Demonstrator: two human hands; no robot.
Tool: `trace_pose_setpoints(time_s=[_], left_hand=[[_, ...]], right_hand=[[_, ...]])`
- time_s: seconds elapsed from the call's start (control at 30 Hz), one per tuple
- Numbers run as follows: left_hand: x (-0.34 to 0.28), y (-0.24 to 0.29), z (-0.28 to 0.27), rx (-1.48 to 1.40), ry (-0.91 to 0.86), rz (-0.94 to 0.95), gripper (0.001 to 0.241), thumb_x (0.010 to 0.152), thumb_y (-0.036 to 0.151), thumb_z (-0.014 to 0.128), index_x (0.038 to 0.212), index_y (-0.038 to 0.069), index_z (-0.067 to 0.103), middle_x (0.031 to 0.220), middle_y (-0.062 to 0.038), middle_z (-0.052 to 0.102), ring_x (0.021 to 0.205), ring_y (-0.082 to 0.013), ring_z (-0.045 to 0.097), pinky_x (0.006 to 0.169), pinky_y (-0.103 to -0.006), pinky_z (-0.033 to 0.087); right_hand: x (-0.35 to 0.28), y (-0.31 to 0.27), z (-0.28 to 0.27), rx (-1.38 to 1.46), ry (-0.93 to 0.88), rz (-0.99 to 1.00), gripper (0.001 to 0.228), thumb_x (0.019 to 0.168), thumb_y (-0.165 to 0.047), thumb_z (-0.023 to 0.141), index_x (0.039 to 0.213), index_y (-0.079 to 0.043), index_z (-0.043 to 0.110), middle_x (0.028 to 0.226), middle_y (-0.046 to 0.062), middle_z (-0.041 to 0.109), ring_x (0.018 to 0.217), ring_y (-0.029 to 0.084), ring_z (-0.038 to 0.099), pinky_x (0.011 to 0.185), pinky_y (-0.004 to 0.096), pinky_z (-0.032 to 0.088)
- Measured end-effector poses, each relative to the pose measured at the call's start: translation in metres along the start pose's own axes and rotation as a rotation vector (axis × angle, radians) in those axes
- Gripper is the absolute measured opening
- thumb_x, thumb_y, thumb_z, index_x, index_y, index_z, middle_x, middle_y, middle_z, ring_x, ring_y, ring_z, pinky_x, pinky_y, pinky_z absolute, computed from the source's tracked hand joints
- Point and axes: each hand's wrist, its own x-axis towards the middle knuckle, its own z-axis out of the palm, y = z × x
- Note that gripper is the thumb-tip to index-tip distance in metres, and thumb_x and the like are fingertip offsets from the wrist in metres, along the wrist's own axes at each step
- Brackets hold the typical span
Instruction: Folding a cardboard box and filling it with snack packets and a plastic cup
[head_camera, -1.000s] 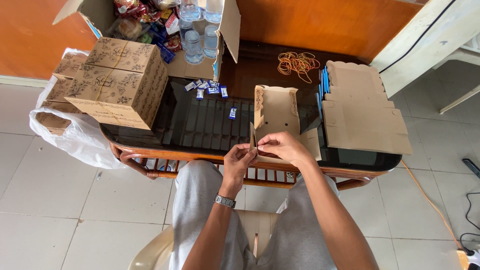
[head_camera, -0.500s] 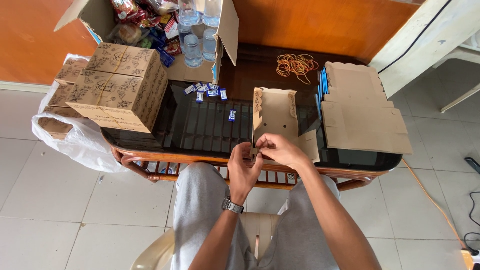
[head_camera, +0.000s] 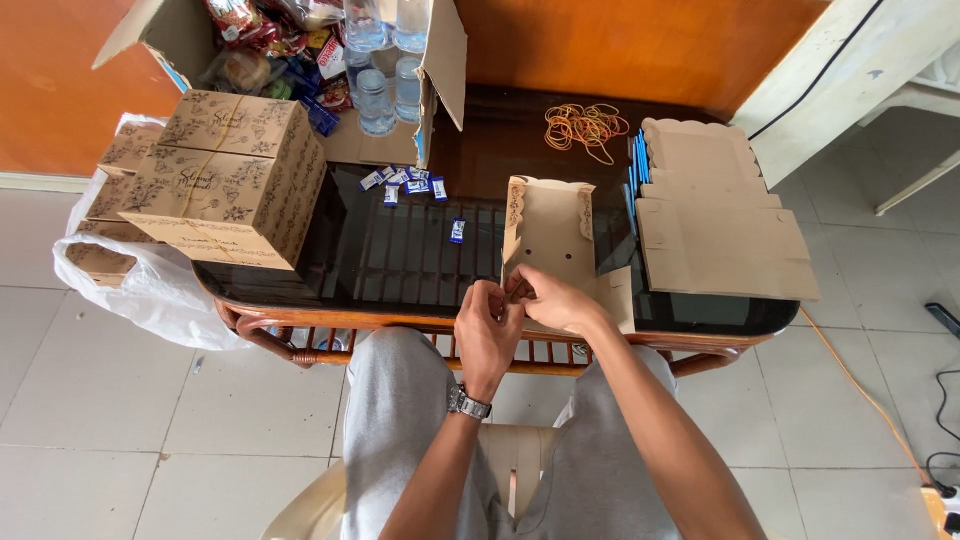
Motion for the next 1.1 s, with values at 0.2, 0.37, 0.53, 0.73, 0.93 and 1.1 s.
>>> trace_pose_setpoints(time_s=[0.2, 0.37, 0.53, 0.73, 0.93, 1.1], left_hand=[[0.015, -0.045, 0.016, -0.172, -0.125, -0.106, 0.012, 0.082, 0.004, 0.061, 0.086, 0.01, 0.051, 0.073, -0.004, 0.05, 0.067, -0.0179, 0.059, 0.055, -0.039, 0.053], [0.022, -0.037, 0.008, -0.122, -0.097, -0.082, 0.016, 0.079, 0.001, 0.059, 0.081, 0.011, 0.047, 0.07, -0.005, 0.047, 0.063, -0.0195, 0.058, 0.055, -0.0372, 0.05], [0.013, -0.011, -0.005, 0.035, -0.027, 0.055, 0.016, 0.083, 0.005, 0.062, 0.082, 0.012, 0.047, 0.075, -0.006, 0.046, 0.065, -0.023, 0.058, 0.055, -0.0407, 0.045], [-0.016, 0.027, 0.032, 0.266, 0.014, 0.598, 0.022, 0.088, 0.021, 0.073, 0.079, 0.018, 0.053, 0.086, 0.0, 0.049, 0.09, -0.0259, 0.055, 0.074, -0.0356, 0.044], [-0.027, 0.035, 0.075, 0.441, -0.186, 0.593, 0.022, 0.09, 0.026, 0.069, 0.081, 0.013, 0.054, 0.077, -0.008, 0.057, 0.079, -0.0297, 0.067, 0.066, -0.0371, 0.05], [-0.007, 0.024, 0.098, 0.564, -0.476, 0.272, 0.032, 0.087, 0.047, 0.068, 0.083, 0.017, 0.055, 0.073, -0.012, 0.069, 0.072, -0.0425, 0.074, 0.06, -0.0519, 0.055]], right_hand=[[0.003, 0.004, 0.002, -0.157, 0.038, -0.065, 0.021, 0.092, -0.008, 0.065, 0.112, -0.013, 0.069, 0.101, 0.008, 0.077, 0.097, 0.026, 0.071, 0.084, 0.039, 0.055], [-0.046, -0.023, -0.014, -0.064, 0.343, -0.326, 0.019, 0.09, -0.001, 0.068, 0.108, -0.005, 0.072, 0.102, 0.016, 0.075, 0.101, 0.034, 0.074, 0.087, 0.041, 0.06], [-0.06, 0.006, -0.067, 0.123, 0.764, -0.407, 0.013, 0.091, -0.005, 0.073, 0.104, -0.002, 0.073, 0.101, 0.015, 0.07, 0.097, 0.032, 0.074, 0.083, 0.036, 0.062], [-0.054, 0.026, -0.117, -0.08, 0.709, 0.009, 0.042, 0.092, -0.052, 0.073, 0.112, -0.014, 0.074, 0.11, 0.012, 0.076, 0.108, 0.027, 0.072, 0.089, 0.04, 0.059], [-0.098, 0.038, -0.086, -0.164, 0.44, 0.328, 0.05, 0.091, -0.046, 0.069, 0.113, -0.001, 0.068, 0.112, 0.024, 0.075, 0.111, 0.037, 0.071, 0.091, 0.048, 0.06], [-0.135, 0.027, -0.065, 0.376, 0.379, 0.308, 0.061, 0.095, -0.031, 0.069, 0.139, 0.009, 0.056, 0.137, 0.032, 0.06, 0.123, 0.039, 0.065, 0.094, 0.045, 0.059]])
